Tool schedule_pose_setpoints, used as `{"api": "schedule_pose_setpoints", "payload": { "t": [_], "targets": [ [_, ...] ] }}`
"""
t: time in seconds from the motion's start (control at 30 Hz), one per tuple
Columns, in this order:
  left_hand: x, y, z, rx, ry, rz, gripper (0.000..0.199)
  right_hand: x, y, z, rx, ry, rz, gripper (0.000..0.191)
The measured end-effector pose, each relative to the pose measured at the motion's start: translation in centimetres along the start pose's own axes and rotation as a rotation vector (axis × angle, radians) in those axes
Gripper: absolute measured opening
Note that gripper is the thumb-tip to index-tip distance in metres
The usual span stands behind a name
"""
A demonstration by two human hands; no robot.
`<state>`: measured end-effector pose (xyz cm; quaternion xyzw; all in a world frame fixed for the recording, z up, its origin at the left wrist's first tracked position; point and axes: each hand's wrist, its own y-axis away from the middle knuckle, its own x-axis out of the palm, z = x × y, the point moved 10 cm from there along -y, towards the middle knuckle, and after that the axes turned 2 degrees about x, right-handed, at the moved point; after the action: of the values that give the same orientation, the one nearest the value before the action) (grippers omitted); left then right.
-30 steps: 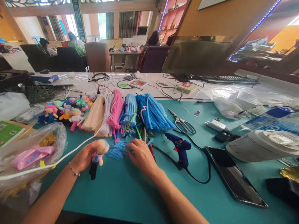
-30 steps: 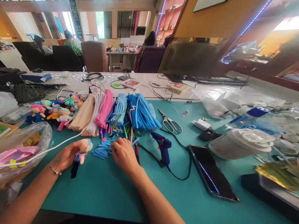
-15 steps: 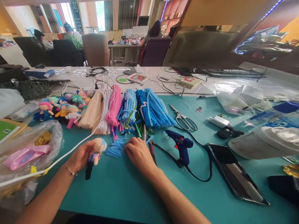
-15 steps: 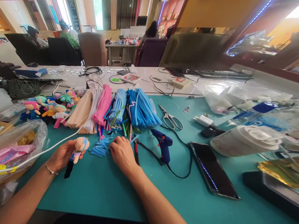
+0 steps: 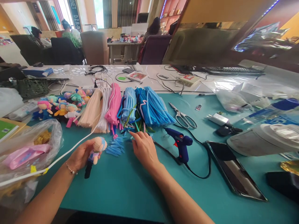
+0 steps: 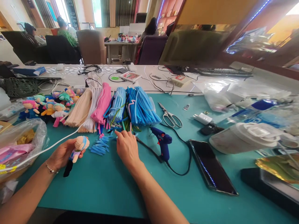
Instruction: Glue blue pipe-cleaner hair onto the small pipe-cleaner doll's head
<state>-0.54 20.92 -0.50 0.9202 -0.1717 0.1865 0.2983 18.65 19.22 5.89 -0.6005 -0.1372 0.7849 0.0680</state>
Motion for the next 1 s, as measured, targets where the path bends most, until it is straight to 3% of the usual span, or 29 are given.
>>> {"api": "schedule_pose_setpoints", "payload": {
  "t": [0.23,0.43,0.63,0.83,1.0],
  "targets": [
    [-0.4,-0.4,0.1,0.010,-0.026,0.012,0.029,1.0,0.2,4.5,-0.300,-0.117,0.084,0.041],
    [-0.4,-0.5,0.2,0.012,-0.003,0.015,0.028,0.4,0.5,4.4,-0.294,-0.155,0.056,0.035],
    [-0.4,-0.7,0.1,0.021,0.001,0.016,0.025,0.9,2.0,6.9,-0.448,-0.225,0.208,0.036],
    [-0.8,-0.7,0.0,0.029,0.038,-0.034,0.022,0.6,1.6,5.9,-0.388,-0.224,0.151,0.025],
    [-0.4,-0.7,0.2,0.008,0.098,0.002,0.019,1.4,1.5,6.3,-0.401,-0.219,0.161,0.038]
  ]
}}
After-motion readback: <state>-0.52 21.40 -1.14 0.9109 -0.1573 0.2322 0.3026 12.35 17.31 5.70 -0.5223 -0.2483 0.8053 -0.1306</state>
